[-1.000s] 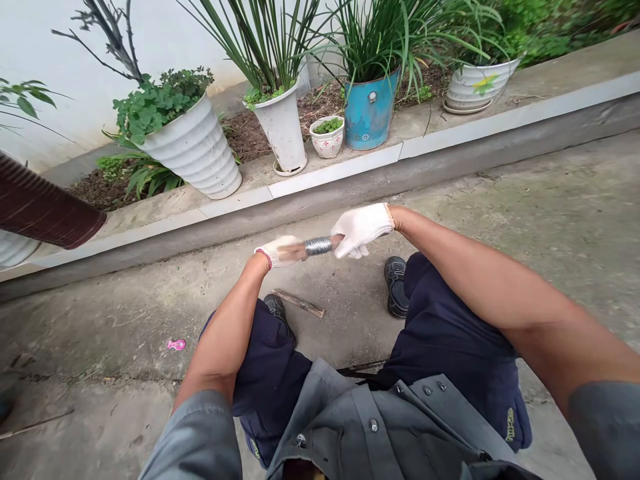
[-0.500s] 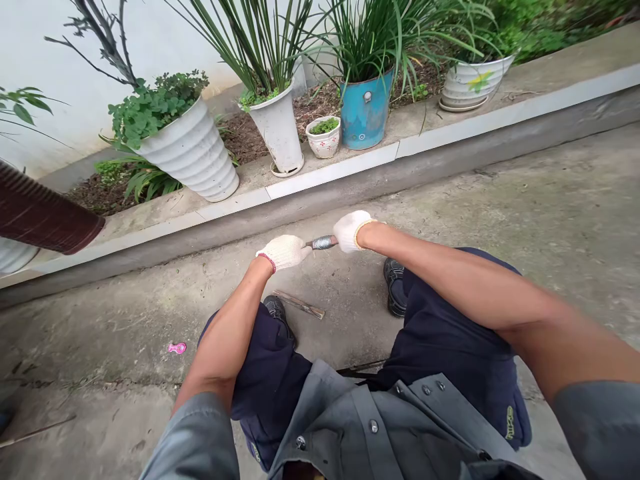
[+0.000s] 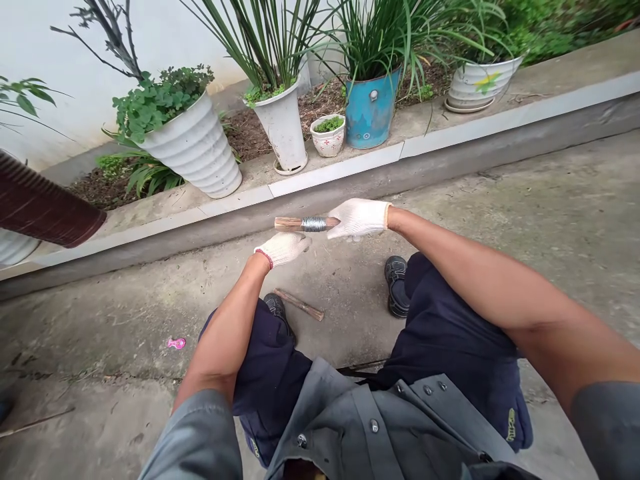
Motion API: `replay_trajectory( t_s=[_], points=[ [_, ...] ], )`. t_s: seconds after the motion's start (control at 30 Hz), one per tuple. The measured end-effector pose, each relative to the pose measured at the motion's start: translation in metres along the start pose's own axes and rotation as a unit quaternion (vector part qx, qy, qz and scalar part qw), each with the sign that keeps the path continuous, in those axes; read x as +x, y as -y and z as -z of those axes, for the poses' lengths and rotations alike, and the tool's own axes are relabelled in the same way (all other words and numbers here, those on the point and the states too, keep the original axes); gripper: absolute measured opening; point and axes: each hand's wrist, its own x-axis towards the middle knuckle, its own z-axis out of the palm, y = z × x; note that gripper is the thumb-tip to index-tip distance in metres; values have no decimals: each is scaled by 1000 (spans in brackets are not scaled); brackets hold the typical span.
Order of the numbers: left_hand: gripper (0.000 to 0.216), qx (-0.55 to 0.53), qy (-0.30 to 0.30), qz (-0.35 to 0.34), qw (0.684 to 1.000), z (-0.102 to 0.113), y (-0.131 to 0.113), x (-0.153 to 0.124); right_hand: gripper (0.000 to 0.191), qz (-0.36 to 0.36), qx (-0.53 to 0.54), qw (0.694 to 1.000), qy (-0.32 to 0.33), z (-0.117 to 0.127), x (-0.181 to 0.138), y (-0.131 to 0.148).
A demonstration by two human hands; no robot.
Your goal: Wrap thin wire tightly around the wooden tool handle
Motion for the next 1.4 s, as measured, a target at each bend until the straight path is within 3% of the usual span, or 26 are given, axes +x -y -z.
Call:
replay_trajectory(
  t_s=[0.07, 0.17, 0.27, 0.33, 0.4, 0.47, 0.57, 0.7, 0.87, 1.07, 1.2, 1.3, 1.4],
  points=[
    [48, -14, -10, -5, 1000, -1, 1, 0, 38, 17, 52, 998, 42, 0, -6, -1],
    [41, -2, -2, -27, 1000, -3, 1, 3, 43, 19, 67, 986, 155, -3, -12, -1],
    [49, 42, 13, -28, 999, -4, -2, 4, 37, -15, 14, 968, 249, -11, -13, -3],
    [53, 74, 17, -16, 997, -4, -7, 4, 32, -59, -65, 961, 263, -17, -8, -5],
    [54, 102, 27, -3, 994, -4, -12, 3, 27, -98, -165, 955, 228, -23, -1, -5],
    [56, 110, 38, 7, 993, -4, -18, 2, 20, -108, -256, 949, 150, -27, 8, -5],
    [59, 85, 43, 12, 995, -4, -22, 1, 24, -112, -302, 946, 27, -28, 19, -3],
    [52, 27, 19, 6, 999, 0, -21, 0, 37, -128, -281, 950, -43, -21, 22, 4],
    [58, -32, -3, 25, 999, 7, -20, -5, 47, -92, -239, 963, -80, -7, 14, 9],
    [61, -30, 18, 5, 999, 9, -13, -6, 32, -48, 33, 996, -73, 6, -3, 10],
    [57, -42, 22, 25, 999, 10, -1, -5, 35, 8, 101, 995, 7, 11, -19, 8],
    [47, -26, 20, -5, 999, 8, 5, -2, 44, 15, 84, 987, 133, 8, -24, 2],
    [49, 5, 19, -10, 1000, 6, 1, 0, 44, -12, 27, 967, 253, -7, -18, -4]
  ],
)
